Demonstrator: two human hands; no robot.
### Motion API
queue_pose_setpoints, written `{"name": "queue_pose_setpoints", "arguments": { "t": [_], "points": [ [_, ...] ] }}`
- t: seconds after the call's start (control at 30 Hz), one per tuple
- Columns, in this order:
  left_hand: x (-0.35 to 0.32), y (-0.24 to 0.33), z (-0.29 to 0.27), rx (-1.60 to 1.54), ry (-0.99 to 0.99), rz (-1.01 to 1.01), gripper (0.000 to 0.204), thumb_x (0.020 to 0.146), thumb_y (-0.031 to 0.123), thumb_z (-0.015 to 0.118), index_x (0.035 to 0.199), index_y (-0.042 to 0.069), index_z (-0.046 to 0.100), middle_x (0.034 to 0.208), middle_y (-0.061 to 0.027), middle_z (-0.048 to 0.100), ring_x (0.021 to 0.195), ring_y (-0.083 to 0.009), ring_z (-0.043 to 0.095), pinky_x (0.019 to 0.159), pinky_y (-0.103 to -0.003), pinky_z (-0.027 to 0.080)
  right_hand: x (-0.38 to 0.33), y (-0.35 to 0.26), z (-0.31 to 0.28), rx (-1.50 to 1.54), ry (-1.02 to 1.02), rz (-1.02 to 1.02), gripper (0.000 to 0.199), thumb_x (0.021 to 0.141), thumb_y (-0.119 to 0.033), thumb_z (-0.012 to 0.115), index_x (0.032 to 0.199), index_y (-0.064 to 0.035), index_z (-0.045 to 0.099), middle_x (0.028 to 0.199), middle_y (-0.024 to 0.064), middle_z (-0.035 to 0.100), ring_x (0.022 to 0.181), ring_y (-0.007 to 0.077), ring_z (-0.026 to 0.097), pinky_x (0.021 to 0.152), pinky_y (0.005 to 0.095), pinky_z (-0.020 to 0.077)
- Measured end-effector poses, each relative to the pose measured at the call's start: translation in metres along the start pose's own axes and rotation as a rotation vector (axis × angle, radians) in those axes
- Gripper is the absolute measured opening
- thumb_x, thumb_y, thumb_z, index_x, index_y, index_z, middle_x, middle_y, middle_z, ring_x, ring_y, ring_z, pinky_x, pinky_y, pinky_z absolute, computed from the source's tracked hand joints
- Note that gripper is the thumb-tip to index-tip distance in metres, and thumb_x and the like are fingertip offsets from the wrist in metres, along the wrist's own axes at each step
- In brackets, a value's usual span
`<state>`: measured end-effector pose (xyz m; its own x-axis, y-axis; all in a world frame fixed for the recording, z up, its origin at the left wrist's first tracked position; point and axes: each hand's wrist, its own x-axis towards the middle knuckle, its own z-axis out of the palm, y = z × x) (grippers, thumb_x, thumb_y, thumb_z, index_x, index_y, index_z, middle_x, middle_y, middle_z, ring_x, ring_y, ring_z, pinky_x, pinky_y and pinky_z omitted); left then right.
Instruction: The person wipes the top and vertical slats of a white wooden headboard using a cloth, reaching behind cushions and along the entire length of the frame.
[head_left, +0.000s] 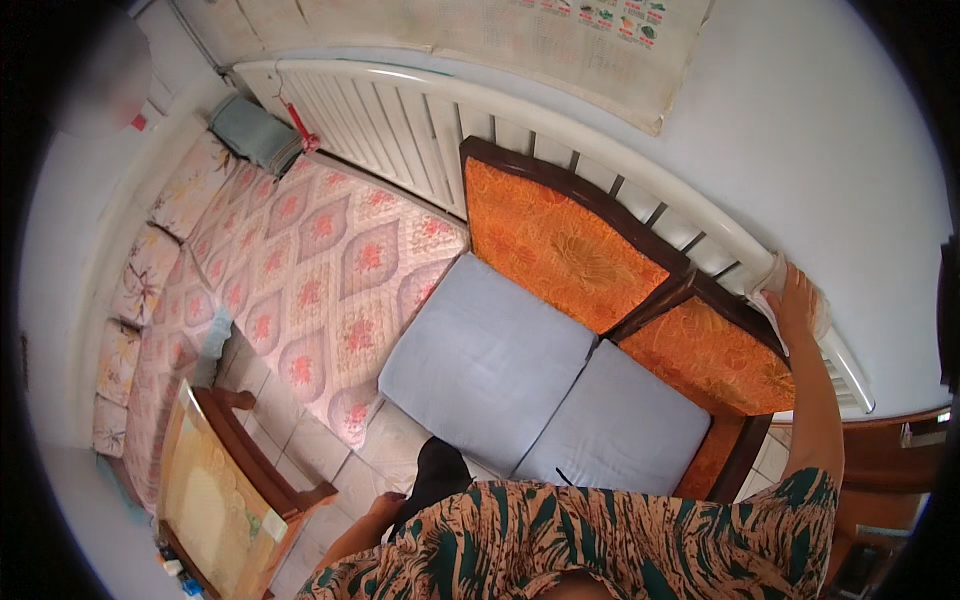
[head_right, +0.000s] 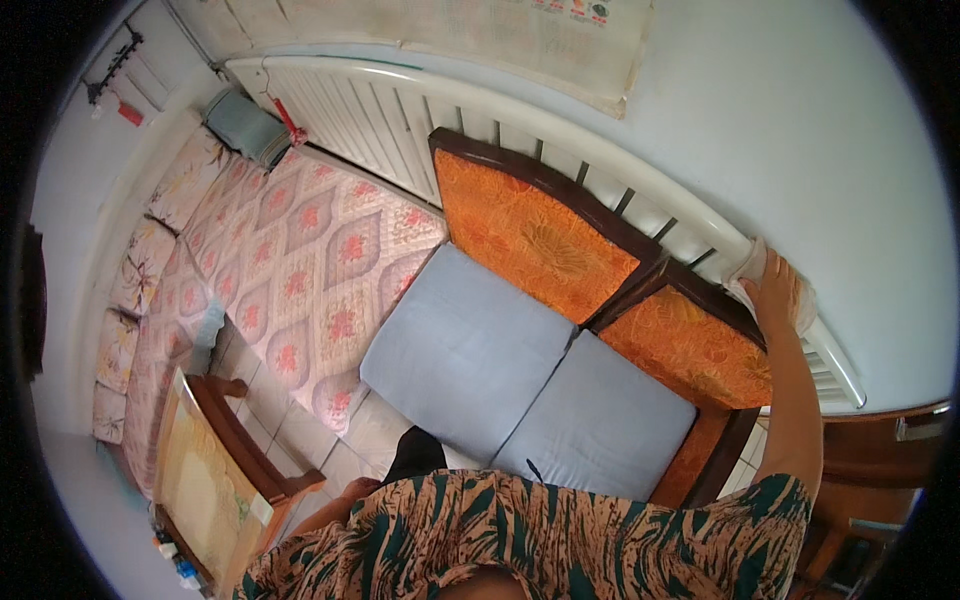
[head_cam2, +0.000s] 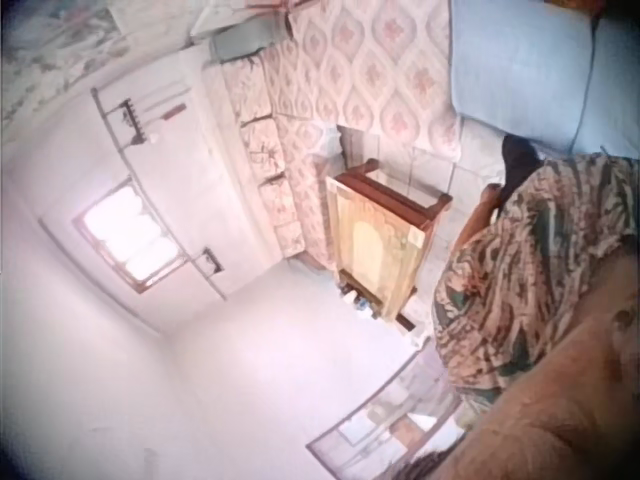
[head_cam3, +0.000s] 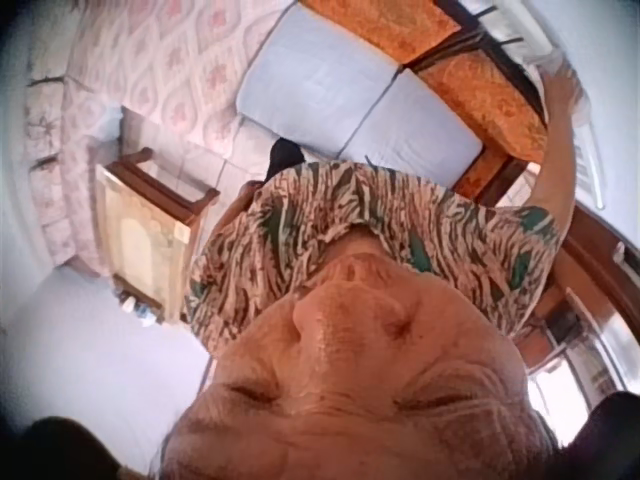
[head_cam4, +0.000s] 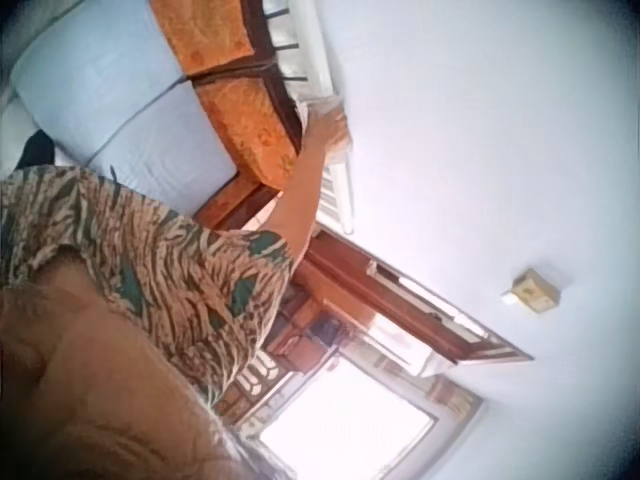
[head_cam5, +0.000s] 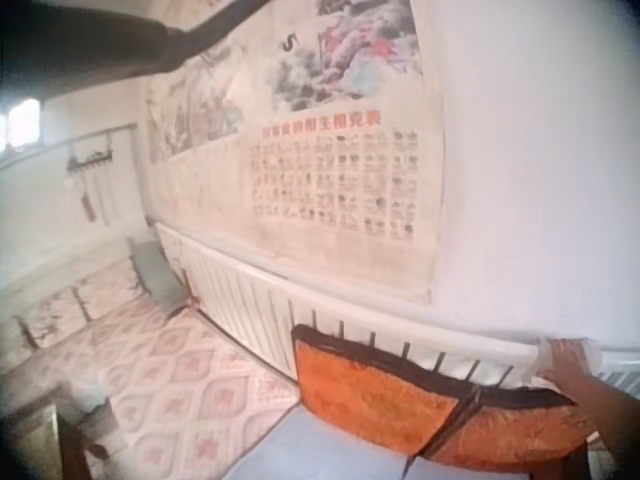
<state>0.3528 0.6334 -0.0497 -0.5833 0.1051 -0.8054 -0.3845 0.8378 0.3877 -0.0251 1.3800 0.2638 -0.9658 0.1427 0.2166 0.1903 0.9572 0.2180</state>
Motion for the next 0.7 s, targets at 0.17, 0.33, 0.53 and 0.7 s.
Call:
{"name": "queue_pose_setpoints", "arguments": {
  "t": [0.17,0.33,0.53,0.7],
  "points": [
    [0.044,-0.038,-0.044,0.523,-0.075,0.534,0.028,0.072,0.014,0.068,0.100,0.014,0.069,0.103,-0.0114,0.068,0.092,-0.0300,0.066,0.077,-0.043,0.055,0.006,-0.006,0.003,-0.047,-0.047,0.116,0.076,0.080,-0.031,0.073,0.141,-0.0067,0.036,0.134,0.0158,0.047,0.127,0.0350,0.042,0.107,0.0489,0.0297],
    [0.097,-0.006,-0.105,-0.234,0.041,-0.141,0.044,0.082,0.035,0.064,0.111,0.002,0.069,0.093,-0.0161,0.072,0.087,-0.0294,0.070,0.083,-0.039,0.053,0.038,-0.068,-0.001,-0.037,-0.097,0.048,0.079,0.078,-0.032,0.075,0.142,-0.0057,0.036,0.139,0.0162,0.044,0.131,0.0345,0.039,0.110,0.0478,0.0279],
    [0.122,0.041,-0.203,-0.676,0.067,-0.040,0.040,0.086,0.020,0.064,0.118,-0.005,0.061,0.105,-0.0184,0.069,0.093,-0.0232,0.068,0.083,-0.034,0.053,0.091,-0.199,-0.020,-0.003,-0.049,-0.113,0.073,0.079,-0.036,0.074,0.136,-0.0054,0.042,0.126,0.0138,0.054,0.118,0.0316,0.049,0.101,0.0457,0.0355],
    [0.139,-0.031,-0.216,-0.558,0.059,-0.094,0.042,0.085,0.023,0.065,0.116,-0.005,0.062,0.101,-0.0176,0.070,0.089,-0.0223,0.069,0.082,-0.034,0.053,0.150,-0.327,-0.032,-0.068,-0.079,-0.129,0.070,0.079,-0.042,0.073,0.132,-0.0059,0.044,0.118,0.0126,0.057,0.110,0.0292,0.054,0.094,0.0425,0.0386]
  ]
}}
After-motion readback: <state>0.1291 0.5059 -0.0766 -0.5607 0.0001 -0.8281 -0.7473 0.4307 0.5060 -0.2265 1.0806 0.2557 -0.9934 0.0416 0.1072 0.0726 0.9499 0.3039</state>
